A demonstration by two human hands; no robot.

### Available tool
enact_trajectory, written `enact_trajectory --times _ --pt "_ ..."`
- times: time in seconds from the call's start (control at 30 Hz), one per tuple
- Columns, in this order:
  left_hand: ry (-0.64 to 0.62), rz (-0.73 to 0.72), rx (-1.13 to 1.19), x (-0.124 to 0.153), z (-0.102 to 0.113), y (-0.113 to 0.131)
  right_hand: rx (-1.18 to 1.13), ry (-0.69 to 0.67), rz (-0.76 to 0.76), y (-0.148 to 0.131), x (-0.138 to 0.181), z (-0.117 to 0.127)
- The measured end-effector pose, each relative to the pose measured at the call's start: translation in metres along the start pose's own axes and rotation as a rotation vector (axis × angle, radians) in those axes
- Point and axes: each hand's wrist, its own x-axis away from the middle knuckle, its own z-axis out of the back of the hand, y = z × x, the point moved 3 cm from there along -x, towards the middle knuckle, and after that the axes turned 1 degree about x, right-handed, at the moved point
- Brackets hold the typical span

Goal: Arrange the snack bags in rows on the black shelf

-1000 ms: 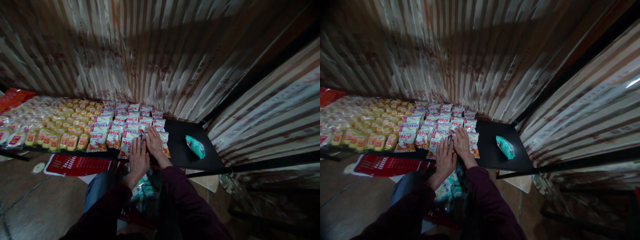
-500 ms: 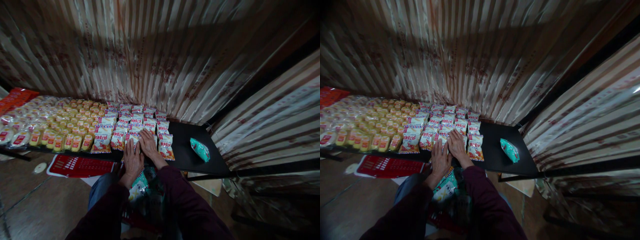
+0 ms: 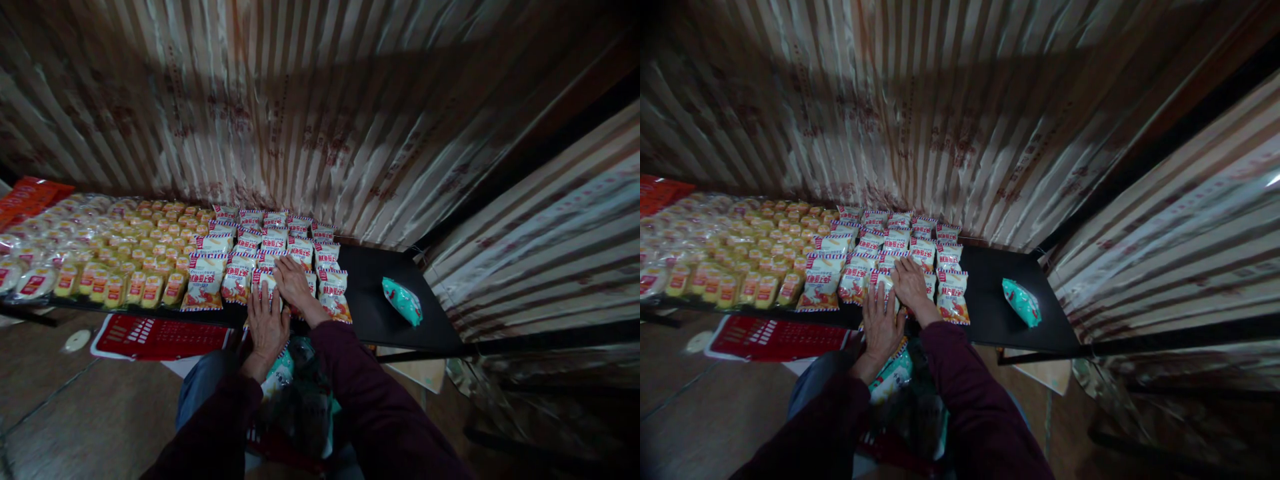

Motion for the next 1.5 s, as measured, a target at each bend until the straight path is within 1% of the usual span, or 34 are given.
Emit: enact_trajectory --times 0.27,0.47,0.7,0.9,1.07,1.23,1.4,1.5 --pt "-0.024 0.015 0.002 0.0 0.002 -0.001 -0.01 0.019 -0.007 -0.004 -0.001 0.002" --pt "-0.008 0.028 0.012 0.002 0.005 -0.003 -0.052 0.086 0.005 -0.007 0.005 0.0" --pt "0.004 0.025 0.004 0.001 0.007 -0.003 -0.049 0.072 0.035 -0.01 0.007 -0.001" --pt "0.033 0.018 0.022 0.001 0.011 -0.006 -0.063 0.092 0.023 -0.01 0.01 0.0" --pt "0.022 0.022 0.004 0.005 0.008 -0.011 -0.074 0.131 0.021 -0.012 0.016 0.0" --pt "0.012 0.027 -0.029 0.005 0.003 -0.013 -0.058 0.11 0.001 -0.016 0.019 0.003" --pt "0.036 0.0 -0.028 0.007 0.004 -0.012 -0.083 0.157 0.004 -0.026 0.024 0.009" --pt "0.042 0.0 -0.024 0.01 0.006 -0.013 -0.104 0.16 0.014 -0.03 0.031 0.009"
